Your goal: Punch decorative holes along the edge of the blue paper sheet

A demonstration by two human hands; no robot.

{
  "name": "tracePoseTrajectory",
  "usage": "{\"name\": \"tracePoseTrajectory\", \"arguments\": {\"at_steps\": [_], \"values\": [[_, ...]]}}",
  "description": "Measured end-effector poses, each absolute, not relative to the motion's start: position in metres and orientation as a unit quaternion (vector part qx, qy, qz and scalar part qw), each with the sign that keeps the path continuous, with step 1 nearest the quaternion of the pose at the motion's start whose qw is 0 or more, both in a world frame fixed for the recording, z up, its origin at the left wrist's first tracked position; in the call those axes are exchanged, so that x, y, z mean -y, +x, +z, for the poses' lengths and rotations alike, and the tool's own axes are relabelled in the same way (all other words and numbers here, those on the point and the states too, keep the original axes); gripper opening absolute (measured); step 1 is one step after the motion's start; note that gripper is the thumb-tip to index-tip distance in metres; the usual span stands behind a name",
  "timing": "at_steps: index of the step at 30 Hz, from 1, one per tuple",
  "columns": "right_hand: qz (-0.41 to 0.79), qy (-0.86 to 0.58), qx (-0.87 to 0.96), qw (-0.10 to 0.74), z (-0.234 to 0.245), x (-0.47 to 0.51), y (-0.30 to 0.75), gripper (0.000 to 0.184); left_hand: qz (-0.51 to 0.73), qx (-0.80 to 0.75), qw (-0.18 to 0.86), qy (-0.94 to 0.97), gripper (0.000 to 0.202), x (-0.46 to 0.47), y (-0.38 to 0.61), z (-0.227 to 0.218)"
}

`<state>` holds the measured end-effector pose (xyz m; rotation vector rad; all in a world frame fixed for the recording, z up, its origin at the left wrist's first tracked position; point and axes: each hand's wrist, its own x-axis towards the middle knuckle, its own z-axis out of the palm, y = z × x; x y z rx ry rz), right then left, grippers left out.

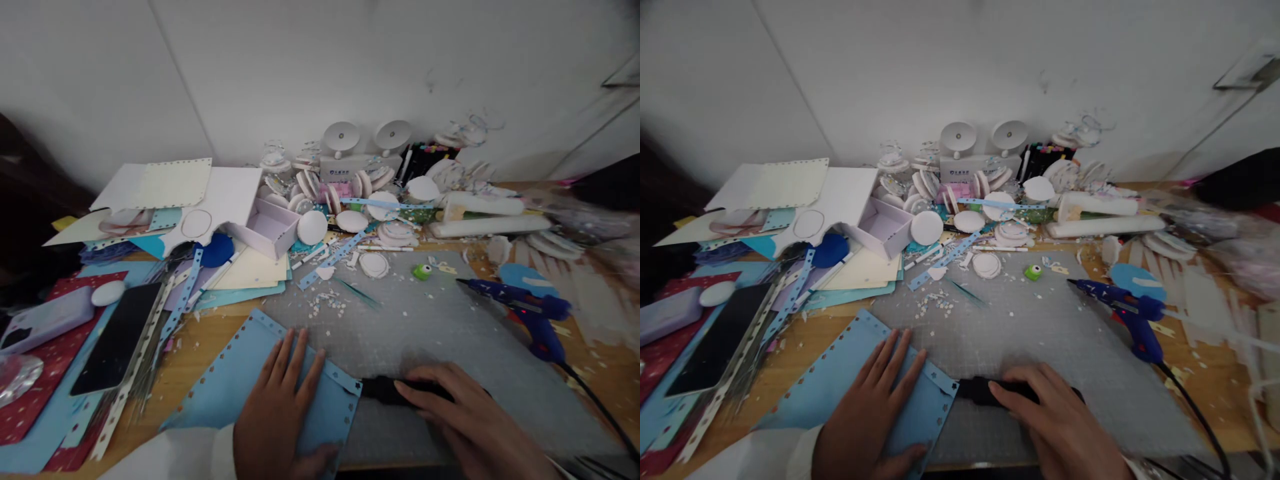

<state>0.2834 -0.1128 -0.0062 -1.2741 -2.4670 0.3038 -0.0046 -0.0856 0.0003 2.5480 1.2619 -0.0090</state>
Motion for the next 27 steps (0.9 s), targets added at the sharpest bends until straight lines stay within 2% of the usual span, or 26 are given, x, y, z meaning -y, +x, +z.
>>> {"name": "tracePoseTrajectory", "arguments": {"at_steps": [4, 9, 13, 20, 27], "values": [[0.111, -0.458, 0.861, 0.192, -0.007, 0.104, 0.269, 0.047, -0.015, -0.456, 0.155, 0.876, 0.1, 0.086, -0.003, 0.001], [0.122, -0.44, 0.871, 0.183, -0.001, 0.106, 0.267, 0.049, 0.03, -0.419, 0.151, 0.895, 0.104, 0.091, -0.009, -0.004], [0.116, -0.429, 0.879, 0.173, 0.003, 0.119, 0.278, 0.05, 0.041, -0.362, 0.161, 0.917, 0.097, 0.09, -0.02, -0.01], [0.121, -0.438, 0.876, 0.159, -0.007, 0.118, 0.269, 0.051, 0.042, -0.399, 0.154, 0.903, 0.1, 0.085, -0.026, -0.012], [0.101, -0.445, 0.868, 0.198, -0.006, 0.101, 0.236, 0.048, 0.051, -0.395, 0.152, 0.905, 0.101, 0.085, -0.026, -0.014]]}}
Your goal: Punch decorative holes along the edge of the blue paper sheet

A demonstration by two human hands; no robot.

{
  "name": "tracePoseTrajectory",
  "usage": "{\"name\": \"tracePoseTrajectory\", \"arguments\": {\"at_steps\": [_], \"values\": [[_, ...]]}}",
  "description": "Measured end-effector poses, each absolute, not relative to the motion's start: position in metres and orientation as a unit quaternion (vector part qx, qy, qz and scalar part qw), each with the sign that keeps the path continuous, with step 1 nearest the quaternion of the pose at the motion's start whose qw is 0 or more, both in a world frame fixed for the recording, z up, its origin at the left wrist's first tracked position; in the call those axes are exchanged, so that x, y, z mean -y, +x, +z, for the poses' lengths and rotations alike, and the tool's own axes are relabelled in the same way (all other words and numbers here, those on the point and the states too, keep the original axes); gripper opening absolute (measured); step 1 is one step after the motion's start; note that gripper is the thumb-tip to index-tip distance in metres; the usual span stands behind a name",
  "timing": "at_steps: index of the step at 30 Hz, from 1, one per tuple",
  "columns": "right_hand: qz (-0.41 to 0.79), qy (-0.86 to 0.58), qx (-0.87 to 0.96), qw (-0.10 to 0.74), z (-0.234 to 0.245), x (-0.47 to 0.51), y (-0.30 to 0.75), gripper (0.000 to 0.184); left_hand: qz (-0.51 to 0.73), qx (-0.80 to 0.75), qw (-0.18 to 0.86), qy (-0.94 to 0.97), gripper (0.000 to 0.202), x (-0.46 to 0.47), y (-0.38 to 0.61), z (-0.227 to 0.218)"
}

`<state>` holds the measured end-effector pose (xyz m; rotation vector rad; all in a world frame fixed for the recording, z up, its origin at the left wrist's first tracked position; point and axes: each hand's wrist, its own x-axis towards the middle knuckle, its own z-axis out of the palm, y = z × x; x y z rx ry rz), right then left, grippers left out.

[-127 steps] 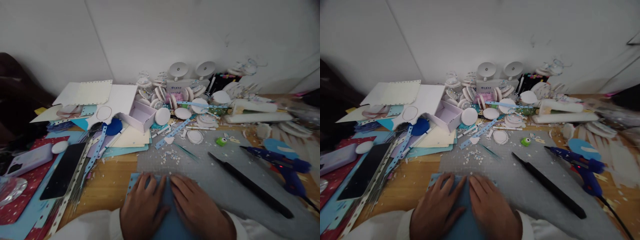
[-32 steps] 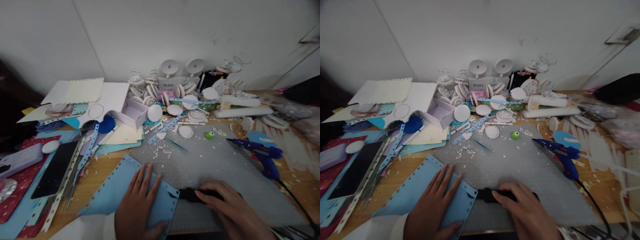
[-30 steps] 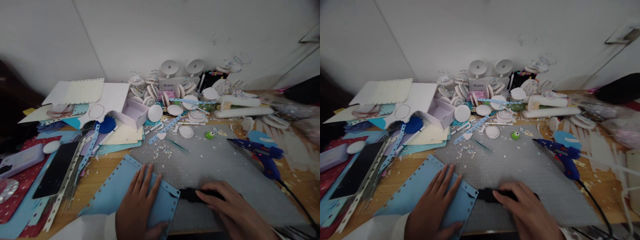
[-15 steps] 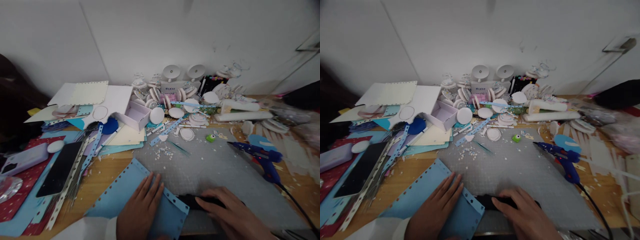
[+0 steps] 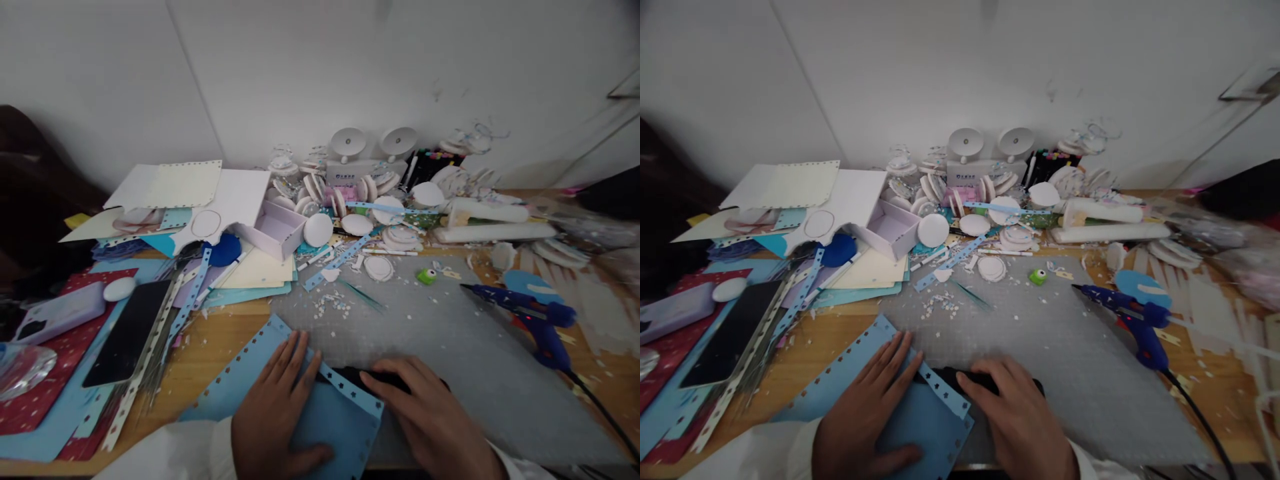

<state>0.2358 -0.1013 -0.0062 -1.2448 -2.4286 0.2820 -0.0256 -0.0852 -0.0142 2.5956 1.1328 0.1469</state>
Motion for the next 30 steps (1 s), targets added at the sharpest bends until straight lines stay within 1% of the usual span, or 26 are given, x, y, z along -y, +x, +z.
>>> {"name": "tracePoseTrajectory", "arguments": {"at_steps": [2, 5, 9, 11, 15, 20, 25, 30], "values": [[0.093, -0.439, 0.871, 0.197, -0.003, 0.099, 0.234, 0.047, 0.064, -0.38, 0.156, 0.909, 0.103, 0.084, -0.028, -0.015], [0.083, -0.416, 0.889, 0.173, 0.002, 0.102, 0.244, 0.047, 0.075, -0.354, 0.163, 0.918, 0.102, 0.08, -0.035, -0.013], [0.089, -0.406, 0.897, 0.15, 0.002, 0.111, 0.26, 0.048, 0.073, -0.389, 0.145, 0.907, 0.106, 0.074, -0.042, -0.01], [0.099, -0.412, 0.893, 0.152, -0.001, 0.113, 0.261, 0.049, 0.066, -0.401, 0.147, 0.902, 0.11, 0.072, -0.043, -0.009], [0.109, -0.422, 0.882, 0.18, -0.006, 0.108, 0.252, 0.049, 0.052, -0.404, 0.163, 0.899, 0.11, 0.073, -0.043, -0.011], [0.126, -0.435, 0.875, 0.172, -0.009, 0.101, 0.248, 0.048, 0.049, -0.411, 0.167, 0.895, 0.109, 0.073, -0.042, -0.011], [0.151, -0.423, 0.877, 0.17, -0.004, 0.104, 0.257, 0.043, 0.046, -0.414, 0.174, 0.892, 0.11, 0.072, -0.041, -0.008], [0.097, -0.413, 0.888, 0.176, 0.002, 0.104, 0.249, 0.035, 0.032, -0.413, 0.167, 0.895, 0.106, 0.07, -0.04, -0.002]]}}
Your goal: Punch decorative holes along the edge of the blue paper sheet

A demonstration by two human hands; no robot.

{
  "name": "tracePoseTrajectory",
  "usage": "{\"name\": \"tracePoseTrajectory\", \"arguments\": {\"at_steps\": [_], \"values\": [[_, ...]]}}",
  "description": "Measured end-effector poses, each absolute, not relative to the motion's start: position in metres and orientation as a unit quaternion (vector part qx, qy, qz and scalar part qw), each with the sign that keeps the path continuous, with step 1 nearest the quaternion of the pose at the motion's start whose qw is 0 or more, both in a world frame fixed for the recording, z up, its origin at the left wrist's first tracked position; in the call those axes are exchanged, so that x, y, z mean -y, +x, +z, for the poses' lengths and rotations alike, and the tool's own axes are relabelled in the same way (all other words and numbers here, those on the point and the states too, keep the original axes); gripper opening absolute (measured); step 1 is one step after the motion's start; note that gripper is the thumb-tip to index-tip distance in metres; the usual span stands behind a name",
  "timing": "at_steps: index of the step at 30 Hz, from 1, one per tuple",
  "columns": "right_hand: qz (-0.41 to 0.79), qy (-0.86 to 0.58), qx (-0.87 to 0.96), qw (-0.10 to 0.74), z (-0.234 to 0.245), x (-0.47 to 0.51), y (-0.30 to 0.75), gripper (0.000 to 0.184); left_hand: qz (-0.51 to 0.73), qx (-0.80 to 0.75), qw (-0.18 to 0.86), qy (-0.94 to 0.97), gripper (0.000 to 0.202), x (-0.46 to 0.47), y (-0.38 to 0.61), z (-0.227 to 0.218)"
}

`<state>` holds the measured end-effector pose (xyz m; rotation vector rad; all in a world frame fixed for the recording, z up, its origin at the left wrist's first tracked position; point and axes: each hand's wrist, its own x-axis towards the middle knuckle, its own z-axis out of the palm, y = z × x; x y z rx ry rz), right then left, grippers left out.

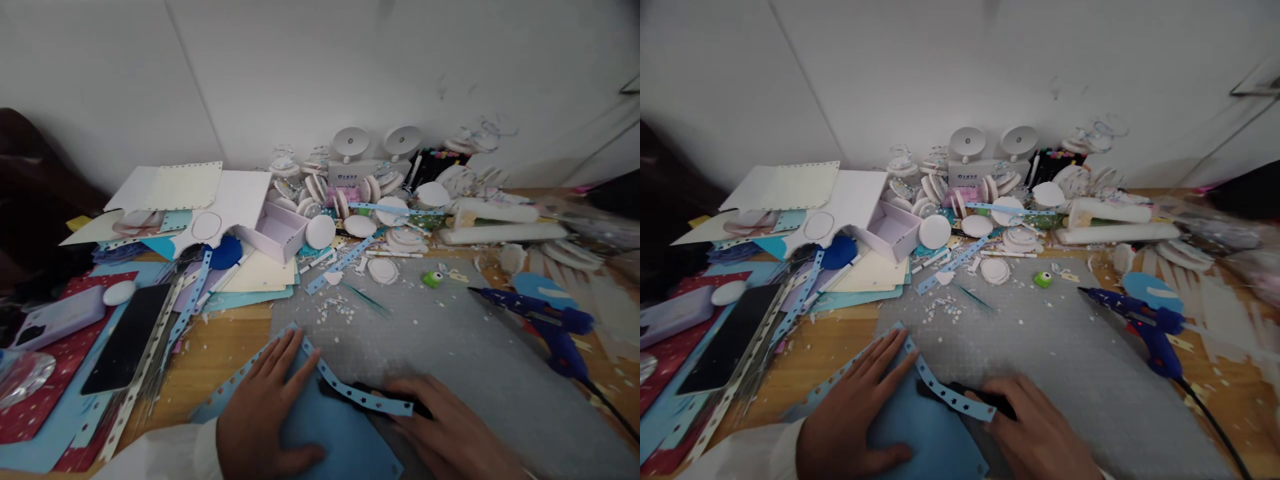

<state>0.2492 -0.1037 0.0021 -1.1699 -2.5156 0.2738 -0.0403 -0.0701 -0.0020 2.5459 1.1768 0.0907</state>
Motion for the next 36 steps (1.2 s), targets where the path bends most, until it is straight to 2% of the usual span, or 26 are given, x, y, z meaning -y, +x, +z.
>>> {"name": "tracePoseTrajectory", "arguments": {"at_steps": [5, 10, 24, 36], "values": [[0.03, -0.4, 0.905, 0.142, 0.002, 0.104, 0.254, 0.035, 0.014, -0.388, 0.161, 0.907, 0.1, 0.066, -0.039, 0.001], [0.022, -0.414, 0.901, 0.126, -0.004, 0.11, 0.26, 0.035, 0.006, -0.355, 0.173, 0.919, 0.096, 0.063, -0.038, 0.0], [0.063, -0.437, 0.883, 0.16, -0.006, 0.112, 0.253, 0.036, -0.01, -0.355, 0.194, 0.915, 0.092, 0.062, -0.036, 0.005], [0.034, -0.422, 0.889, 0.176, -0.007, 0.113, 0.25, 0.035, -0.03, -0.325, 0.219, 0.92, 0.097, 0.067, -0.031, 0.008]]}}
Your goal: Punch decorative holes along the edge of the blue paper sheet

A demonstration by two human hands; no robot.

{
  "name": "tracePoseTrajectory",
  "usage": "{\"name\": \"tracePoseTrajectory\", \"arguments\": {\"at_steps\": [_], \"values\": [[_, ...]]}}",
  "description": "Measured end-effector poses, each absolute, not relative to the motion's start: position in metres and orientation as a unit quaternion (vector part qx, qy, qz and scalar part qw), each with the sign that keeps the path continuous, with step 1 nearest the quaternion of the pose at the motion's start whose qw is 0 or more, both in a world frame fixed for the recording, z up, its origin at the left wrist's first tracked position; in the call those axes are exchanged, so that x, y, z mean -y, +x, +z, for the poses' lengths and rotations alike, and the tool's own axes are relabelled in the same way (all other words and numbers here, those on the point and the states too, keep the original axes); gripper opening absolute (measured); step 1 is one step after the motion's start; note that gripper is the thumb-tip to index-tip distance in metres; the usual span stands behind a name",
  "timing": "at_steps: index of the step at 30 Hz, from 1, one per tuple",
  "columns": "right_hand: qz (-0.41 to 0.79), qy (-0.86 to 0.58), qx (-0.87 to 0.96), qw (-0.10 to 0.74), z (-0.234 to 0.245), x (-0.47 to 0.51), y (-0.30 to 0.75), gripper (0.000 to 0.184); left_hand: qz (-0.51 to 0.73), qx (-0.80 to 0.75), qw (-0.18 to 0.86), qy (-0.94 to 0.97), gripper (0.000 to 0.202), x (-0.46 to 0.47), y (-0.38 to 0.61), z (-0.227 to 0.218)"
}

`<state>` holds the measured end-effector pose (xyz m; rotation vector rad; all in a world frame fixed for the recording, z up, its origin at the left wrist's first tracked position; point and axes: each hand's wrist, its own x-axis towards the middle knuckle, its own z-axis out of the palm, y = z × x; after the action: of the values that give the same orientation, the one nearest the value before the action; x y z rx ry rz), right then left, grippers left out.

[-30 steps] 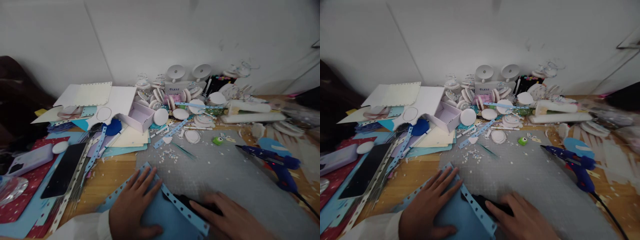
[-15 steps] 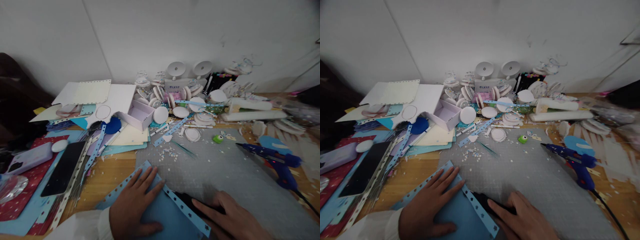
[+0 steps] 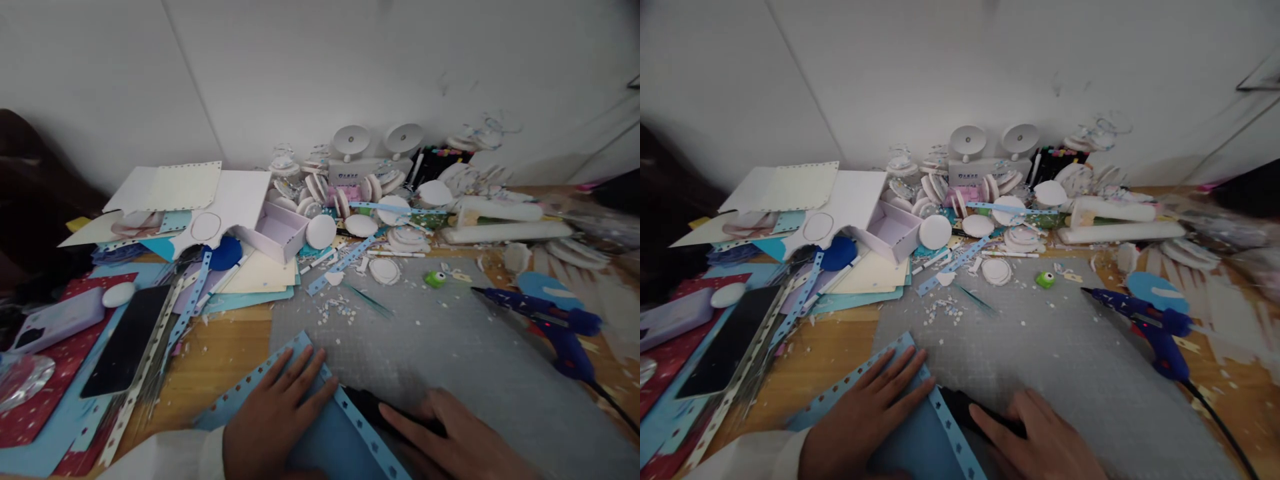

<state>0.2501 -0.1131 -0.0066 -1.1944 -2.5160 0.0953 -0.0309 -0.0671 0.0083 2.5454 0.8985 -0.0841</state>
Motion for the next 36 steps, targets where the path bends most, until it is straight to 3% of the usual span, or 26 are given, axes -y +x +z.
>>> {"name": "tracePoseTrajectory", "arguments": {"at_steps": [5, 18, 31, 36], "values": [[0.037, -0.444, 0.877, 0.182, -0.013, 0.11, 0.236, 0.036, -0.066, -0.336, 0.225, 0.912, 0.1, 0.067, -0.026, 0.014], [0.035, -0.461, 0.869, 0.174, -0.013, 0.101, 0.229, 0.036, 0.026, -0.37, 0.191, 0.909, 0.103, 0.071, -0.032, 0.0], [0.049, -0.493, 0.843, 0.209, -0.016, 0.067, 0.203, 0.037, 0.023, -0.384, 0.173, 0.907, 0.112, 0.074, -0.032, -0.011], [-0.017, -0.514, 0.824, 0.238, -0.012, 0.064, 0.234, 0.038, 0.012, -0.362, 0.2, 0.911, 0.105, 0.073, -0.035, -0.015]]}}
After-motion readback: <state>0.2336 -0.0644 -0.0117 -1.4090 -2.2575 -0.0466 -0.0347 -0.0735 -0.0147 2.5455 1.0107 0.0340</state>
